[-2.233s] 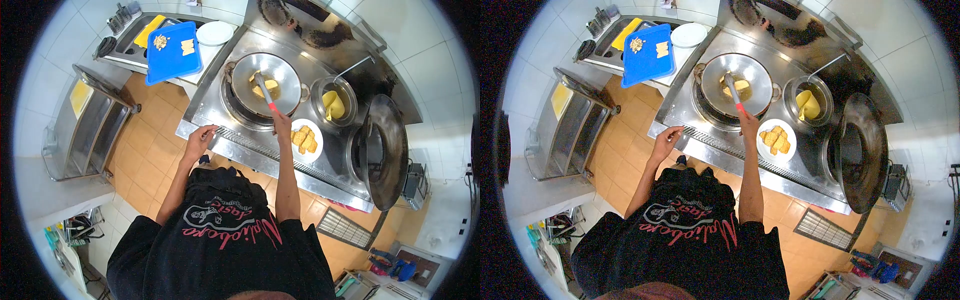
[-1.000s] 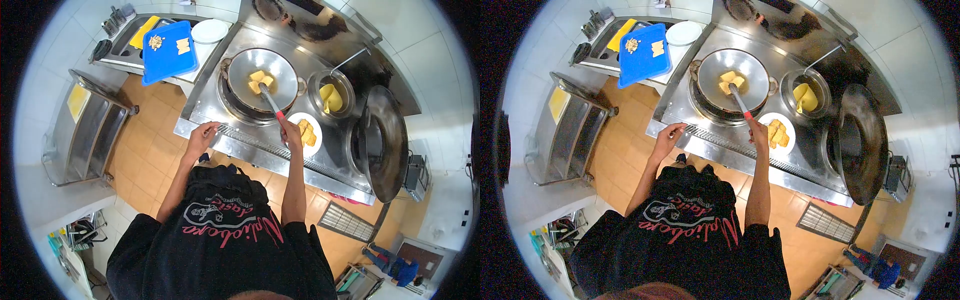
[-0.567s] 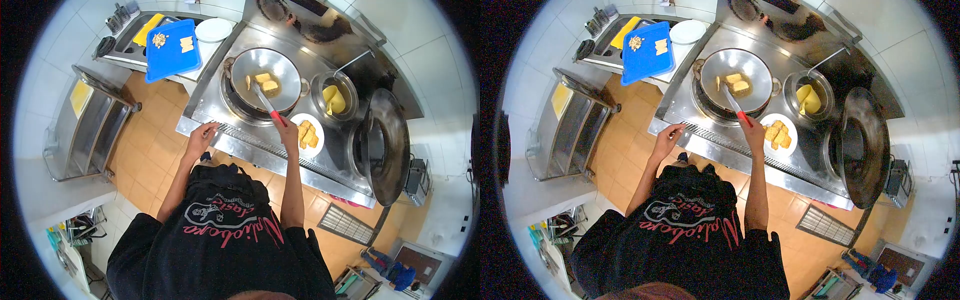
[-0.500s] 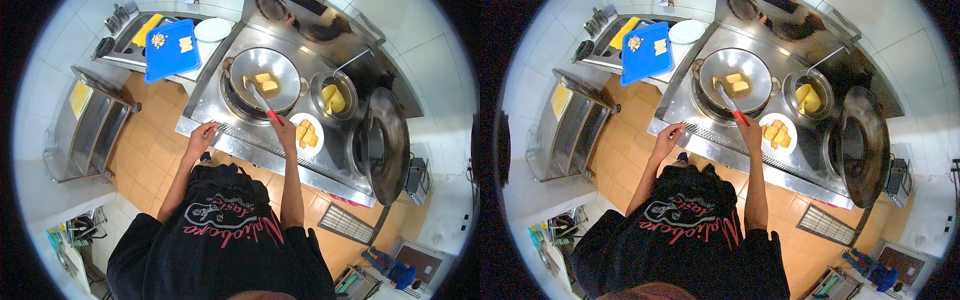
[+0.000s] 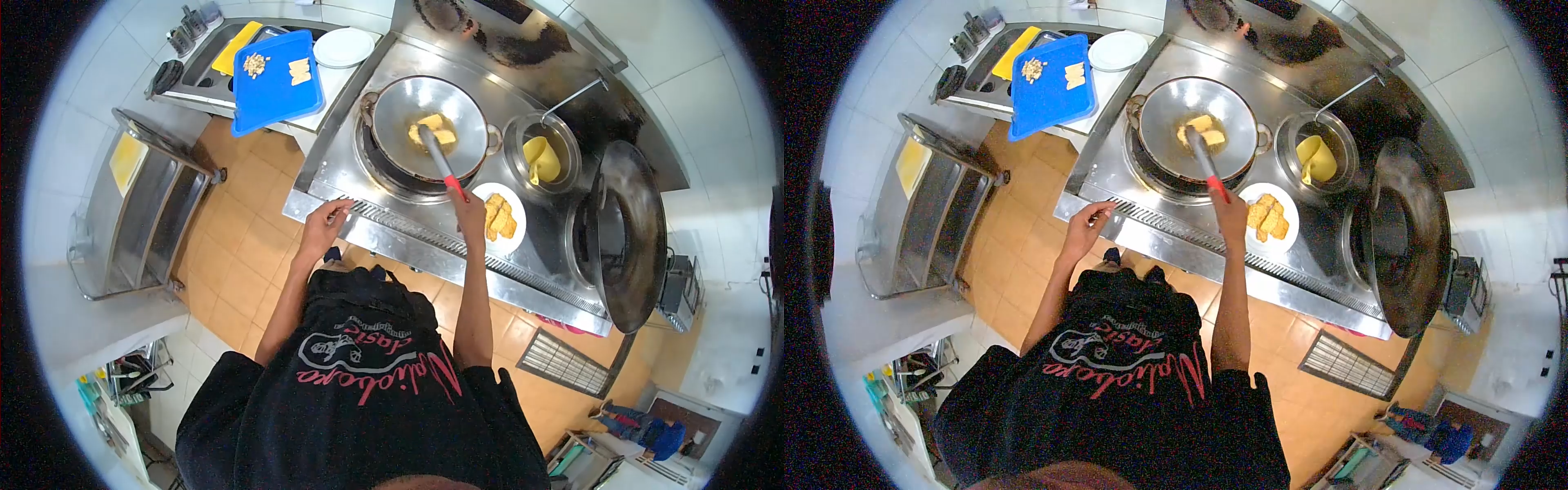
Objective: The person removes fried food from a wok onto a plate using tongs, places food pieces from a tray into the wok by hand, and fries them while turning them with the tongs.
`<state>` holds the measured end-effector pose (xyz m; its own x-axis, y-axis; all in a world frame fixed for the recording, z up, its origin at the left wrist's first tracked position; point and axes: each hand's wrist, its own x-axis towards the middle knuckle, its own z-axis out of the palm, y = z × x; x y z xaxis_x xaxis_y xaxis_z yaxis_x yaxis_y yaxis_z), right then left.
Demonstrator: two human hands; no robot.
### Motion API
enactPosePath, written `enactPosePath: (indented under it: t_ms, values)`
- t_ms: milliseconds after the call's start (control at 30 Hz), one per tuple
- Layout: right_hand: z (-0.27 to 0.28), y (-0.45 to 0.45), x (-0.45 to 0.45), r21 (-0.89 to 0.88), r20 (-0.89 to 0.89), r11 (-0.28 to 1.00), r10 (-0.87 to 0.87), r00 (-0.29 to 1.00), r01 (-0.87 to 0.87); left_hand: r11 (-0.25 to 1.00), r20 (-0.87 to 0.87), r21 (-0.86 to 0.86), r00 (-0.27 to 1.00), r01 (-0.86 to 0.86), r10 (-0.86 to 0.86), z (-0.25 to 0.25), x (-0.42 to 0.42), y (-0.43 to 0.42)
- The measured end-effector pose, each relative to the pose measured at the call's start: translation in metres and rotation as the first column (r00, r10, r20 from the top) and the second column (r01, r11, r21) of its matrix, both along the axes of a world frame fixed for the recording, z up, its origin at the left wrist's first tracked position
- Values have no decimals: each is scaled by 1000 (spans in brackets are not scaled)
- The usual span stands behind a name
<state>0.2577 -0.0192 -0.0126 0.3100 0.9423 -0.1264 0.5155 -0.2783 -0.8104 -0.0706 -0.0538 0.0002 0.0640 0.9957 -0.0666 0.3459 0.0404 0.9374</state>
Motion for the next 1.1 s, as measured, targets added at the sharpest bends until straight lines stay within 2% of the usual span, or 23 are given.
enactPosePath:
  t_ms: [33, 67, 133, 167, 267, 400, 467, 567, 700, 767, 800, 867, 900, 933, 1000, 1100]
  values:
    - [5, -6, 1, -1, -92, 997, -73, 993, 74, 1000, -6, 3, 1000, -2, 2, 0, 0, 0]
    - [5, -7, 6, 0, -91, 997, -72, 993, 72, 1000, -5, 3, 1000, -3, 3, 0, 0, 1]
    - [9, -10, 16, -109, -156, 976, -203, 967, 187, 1000, -8, -14, 1000, -5, 5, 1, 0, 1]
    - [10, -13, 20, -112, -267, 975, -216, 939, 192, 1000, -7, -15, 1000, -3, 3, 1, 0, 1]
    - [9, -9, 25, -195, -349, 960, -259, 901, 201, 1000, -11, -15, 1000, 5, -5, 1, 2, 2]
    - [-3, 1, 22, -200, -473, 962, -261, 841, 186, 1000, 23, -14, 1000, 18, -17, 4, 4, 3]
    - [-13, 7, 20, -196, -611, 959, -283, 740, 205, 1000, 30, 13, 999, 12, -12, 4, 3, 3]
    - [-10, 11, 12, -219, -580, 938, -345, 738, 267, 1000, 23, -6, 1000, -7, 7, 5, -1, 1]
    - [7, 7, 14, -153, -565, 957, -291, 772, 248, 1000, 16, 27, 1000, -10, 10, 0, -8, -2]
    - [13, 9, 16, -55, -353, 965, -258, 900, 255, 1000, 10, 17, 1000, 2, -2, 1, -8, -3]
    - [13, 10, 20, -56, -352, 964, -263, 898, 260, 1000, 3, 8, 1000, 7, -7, 1, -8, -2]
    - [12, 11, 27, 28, -103, 979, -199, 974, 203, 1000, -2, -1, 1000, 15, -15, 1, -6, -1]
    - [17, 10, 26, 28, -103, 978, -201, 974, 205, 1000, 8, 13, 1000, 16, -16, 2, -4, -1]
    - [23, 10, 24, 70, 108, 983, -177, 978, 170, 1000, 18, 27, 1000, 16, -16, 3, -2, 0]
    - [33, 9, 21, 127, 508, 989, -131, 851, 77, 1000, 26, 23, 999, 20, -21, 4, 2, 1]
    - [41, 9, 13, 76, 582, 996, -82, 809, 47, 1000, 31, 4, 999, 22, -22, 3, 3, 1]
